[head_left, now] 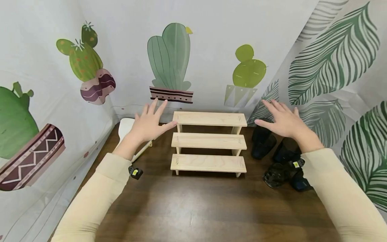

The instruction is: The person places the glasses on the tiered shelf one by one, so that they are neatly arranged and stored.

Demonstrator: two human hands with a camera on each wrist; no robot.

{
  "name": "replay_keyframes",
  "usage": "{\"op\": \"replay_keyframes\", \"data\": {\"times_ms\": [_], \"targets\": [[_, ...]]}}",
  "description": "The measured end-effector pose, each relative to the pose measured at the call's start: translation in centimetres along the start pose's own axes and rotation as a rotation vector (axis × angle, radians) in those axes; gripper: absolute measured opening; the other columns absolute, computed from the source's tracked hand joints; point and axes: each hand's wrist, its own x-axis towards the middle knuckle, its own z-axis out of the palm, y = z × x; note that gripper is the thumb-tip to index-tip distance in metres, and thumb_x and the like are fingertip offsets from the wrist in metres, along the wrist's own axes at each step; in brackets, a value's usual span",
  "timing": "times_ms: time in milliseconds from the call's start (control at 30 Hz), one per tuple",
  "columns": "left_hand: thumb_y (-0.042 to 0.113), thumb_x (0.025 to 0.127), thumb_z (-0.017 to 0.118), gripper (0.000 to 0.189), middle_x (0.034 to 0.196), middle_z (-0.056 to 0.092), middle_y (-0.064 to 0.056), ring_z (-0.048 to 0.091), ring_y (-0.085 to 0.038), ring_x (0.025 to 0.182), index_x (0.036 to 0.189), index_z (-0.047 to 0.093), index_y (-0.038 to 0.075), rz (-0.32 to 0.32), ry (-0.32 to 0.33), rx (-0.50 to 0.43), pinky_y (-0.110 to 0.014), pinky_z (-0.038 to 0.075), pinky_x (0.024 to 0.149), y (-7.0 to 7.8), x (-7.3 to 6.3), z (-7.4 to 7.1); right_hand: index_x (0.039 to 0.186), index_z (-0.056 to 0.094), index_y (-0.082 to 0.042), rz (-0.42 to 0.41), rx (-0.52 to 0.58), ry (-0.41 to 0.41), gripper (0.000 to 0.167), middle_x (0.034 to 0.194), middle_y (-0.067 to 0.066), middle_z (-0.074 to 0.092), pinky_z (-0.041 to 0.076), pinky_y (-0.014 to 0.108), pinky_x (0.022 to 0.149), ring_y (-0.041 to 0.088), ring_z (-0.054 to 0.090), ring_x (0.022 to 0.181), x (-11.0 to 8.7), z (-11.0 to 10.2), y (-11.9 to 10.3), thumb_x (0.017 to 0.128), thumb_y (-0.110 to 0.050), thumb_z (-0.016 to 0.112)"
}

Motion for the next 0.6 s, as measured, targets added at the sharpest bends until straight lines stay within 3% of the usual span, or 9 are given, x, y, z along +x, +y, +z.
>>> {"op": "replay_keyframes", "data": {"times_ms": [167, 300, 467, 600], "targets": [[0.084, 0.093, 0.040, 0.095, 0.171, 0.008, -0.018, 0.023, -0.055, 0.148, 0.167, 0.001, 0.038, 0.003, 0.033, -0.150, -0.077, 0.026, 0.113, -0.1, -1.5, 1.3, 0.168, 0.014, -0.016, -0.027, 0.056, 0.080, 0.097, 0.167, 0.028, 0.018, 0.013, 0.084, 0.109, 0.057, 0.021, 0.147, -2.9, -1.4, 0.9, 0.098, -0.063, 0.061], [0.080, 0.094, 0.046, 0.097, 0.169, 0.012, -0.023, 0.034, -0.057, 0.142, 0.168, 0.002, 0.034, -0.040, -0.003, -0.291, -0.075, 0.034, 0.110, -0.3, -2.8, 2.9, 0.168, 0.015, -0.017, 0.001, 0.141, 0.148, 0.092, 0.166, 0.029, 0.019, 0.023, 0.082, 0.105, 0.058, 0.022, 0.146, -5.8, -1.8, 2.0, 0.100, -0.053, 0.065], [0.063, 0.100, 0.058, 0.094, 0.170, 0.015, -0.020, 0.047, -0.052, 0.135, 0.168, 0.003, 0.028, -0.081, -0.076, -0.504, -0.069, 0.043, 0.107, -0.5, -4.3, 5.4, 0.168, 0.016, -0.019, 0.065, 0.241, 0.264, 0.088, 0.167, 0.030, 0.018, 0.022, 0.083, 0.105, 0.059, 0.021, 0.145, -9.7, -1.2, 3.6, 0.101, -0.043, 0.067], [0.048, 0.102, 0.064, 0.092, 0.167, 0.021, -0.022, 0.043, -0.050, 0.139, 0.168, 0.006, 0.019, -0.107, -0.129, -0.723, -0.063, 0.043, 0.110, -0.8, -5.2, 8.1, 0.166, 0.019, -0.009, 0.104, 0.292, 0.378, 0.085, 0.161, 0.036, 0.024, 0.019, 0.081, 0.109, 0.060, 0.023, 0.144, -12.5, 0.6, 4.9, 0.101, -0.032, 0.069]]}}
